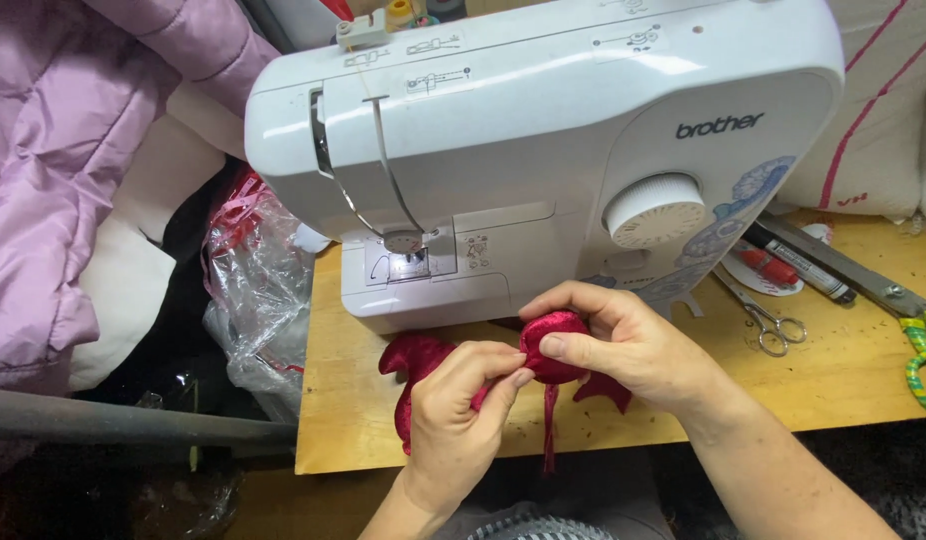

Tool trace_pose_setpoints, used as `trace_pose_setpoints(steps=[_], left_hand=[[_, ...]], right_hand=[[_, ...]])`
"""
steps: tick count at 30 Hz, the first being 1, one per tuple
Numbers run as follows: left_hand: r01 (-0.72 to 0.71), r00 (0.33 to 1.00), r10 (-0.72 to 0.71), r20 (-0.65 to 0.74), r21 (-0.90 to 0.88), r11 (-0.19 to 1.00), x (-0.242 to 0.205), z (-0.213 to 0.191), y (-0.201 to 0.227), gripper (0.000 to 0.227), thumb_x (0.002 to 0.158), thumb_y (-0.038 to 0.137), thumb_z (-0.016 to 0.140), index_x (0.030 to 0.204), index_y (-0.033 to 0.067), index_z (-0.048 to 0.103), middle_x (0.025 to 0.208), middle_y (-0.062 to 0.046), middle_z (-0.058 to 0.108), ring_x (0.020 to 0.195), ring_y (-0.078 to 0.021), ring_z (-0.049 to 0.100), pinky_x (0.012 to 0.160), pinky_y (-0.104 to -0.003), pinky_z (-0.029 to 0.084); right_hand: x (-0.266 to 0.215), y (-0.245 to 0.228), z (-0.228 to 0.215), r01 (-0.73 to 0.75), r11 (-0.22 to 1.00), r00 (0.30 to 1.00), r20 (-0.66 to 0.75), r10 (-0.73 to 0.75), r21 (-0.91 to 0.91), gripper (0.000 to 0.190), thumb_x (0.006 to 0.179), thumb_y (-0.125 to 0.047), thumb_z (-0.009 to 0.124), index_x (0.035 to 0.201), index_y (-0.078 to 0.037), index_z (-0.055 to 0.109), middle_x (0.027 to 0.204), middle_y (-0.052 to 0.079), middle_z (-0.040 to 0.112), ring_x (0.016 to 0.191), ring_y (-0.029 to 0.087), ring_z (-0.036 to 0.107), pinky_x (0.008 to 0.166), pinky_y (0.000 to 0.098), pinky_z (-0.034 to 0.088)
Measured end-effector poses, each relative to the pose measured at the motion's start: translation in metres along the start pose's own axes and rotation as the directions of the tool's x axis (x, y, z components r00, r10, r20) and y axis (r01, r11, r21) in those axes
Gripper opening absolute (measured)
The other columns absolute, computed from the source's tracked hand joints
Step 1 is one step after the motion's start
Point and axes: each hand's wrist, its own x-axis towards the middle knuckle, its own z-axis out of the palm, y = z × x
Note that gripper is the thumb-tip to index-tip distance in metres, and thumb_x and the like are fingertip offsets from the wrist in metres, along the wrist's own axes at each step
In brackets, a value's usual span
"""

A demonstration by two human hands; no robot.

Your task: Stuffing a small red fabric heart with polyester fiberfill and preparing to sew it closed.

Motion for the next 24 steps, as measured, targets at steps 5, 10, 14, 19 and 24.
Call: trace_pose_setpoints(steps=[5, 10, 14, 19, 24], left_hand=[[-0.062, 0.998, 0.062, 0.0, 0.011, 0.998, -0.001, 0.012, 0.008, 0.006, 0.091, -0.003, 0.068, 0.095, 0.0004, 0.071, 0.091, -0.012, 0.074, 0.082, -0.0212, 0.074, 0.075, -0.027, 0.063], [0.285, 0.852, -0.492, -0.18, -0.629, 0.723, -0.013, 0.033, -0.001, 0.013, 0.087, -0.005, 0.074, 0.098, -0.0021, 0.068, 0.088, -0.015, 0.074, 0.071, -0.0198, 0.074, 0.072, -0.029, 0.067], [0.273, 0.771, -0.605, -0.201, -0.753, 0.598, -0.013, 0.045, 0.005, 0.02, 0.084, -0.01, 0.074, 0.094, 0.001, 0.06, 0.084, -0.017, 0.073, 0.066, -0.0226, 0.073, 0.069, -0.033, 0.066], [0.281, 0.802, -0.562, -0.205, -0.7, 0.657, -0.028, 0.055, 0.008, 0.025, 0.087, -0.004, 0.073, 0.102, 0.0062, 0.055, 0.084, -0.011, 0.067, 0.078, -0.0162, 0.069, 0.074, -0.026, 0.06], [0.259, 0.813, -0.559, -0.165, -0.757, 0.6, -0.038, 0.042, 0.003, 0.029, 0.089, -0.005, 0.072, 0.108, 0.0049, 0.052, 0.084, -0.013, 0.069, 0.075, -0.0167, 0.069, 0.07, -0.029, 0.06]], right_hand=[[-0.006, -0.007, -0.003, 0.048, 0.999, 0.999, 0.026, -0.048, 0.007, 0.033, 0.088, -0.012, 0.074, 0.119, -0.002, 0.073, 0.088, 0.007, 0.073, 0.077, 0.014, 0.068, 0.071, 0.0278, 0.058], [-0.02, 0.012, 0.011, 0.163, 0.883, 0.981, -0.168, -0.097, 0.439, 0.068, 0.072, 0.002, 0.08, 0.134, 0.004, 0.053, 0.115, 0.023, 0.072, 0.094, 0.029, 0.074, 0.085, 0.0378, 0.062], [-0.03, 0.053, 0.033, 0.153, 0.933, 0.93, -0.368, -0.025, 0.325, 0.032, 0.08, 0.002, 0.076, 0.112, 0.004, 0.075, 0.092, 0.013, 0.075, 0.076, 0.019, 0.063, 0.066, 0.0302, 0.048], [-0.034, 0.056, 0.057, 0.222, 0.806, 0.922, -0.387, 0.009, 0.549, 0.032, 0.087, 0.003, 0.066, 0.118, 0.008, 0.07, 0.114, 0.027, 0.077, 0.105, 0.038, 0.074, 0.097, 0.0433, 0.058], [-0.029, 0.064, 0.072, 0.211, 0.765, 0.934, -0.356, 0.026, 0.608, 0.031, 0.09, -0.001, 0.064, 0.12, 0.003, 0.072, 0.107, 0.017, 0.075, 0.093, 0.024, 0.063, 0.083, 0.0346, 0.046]])
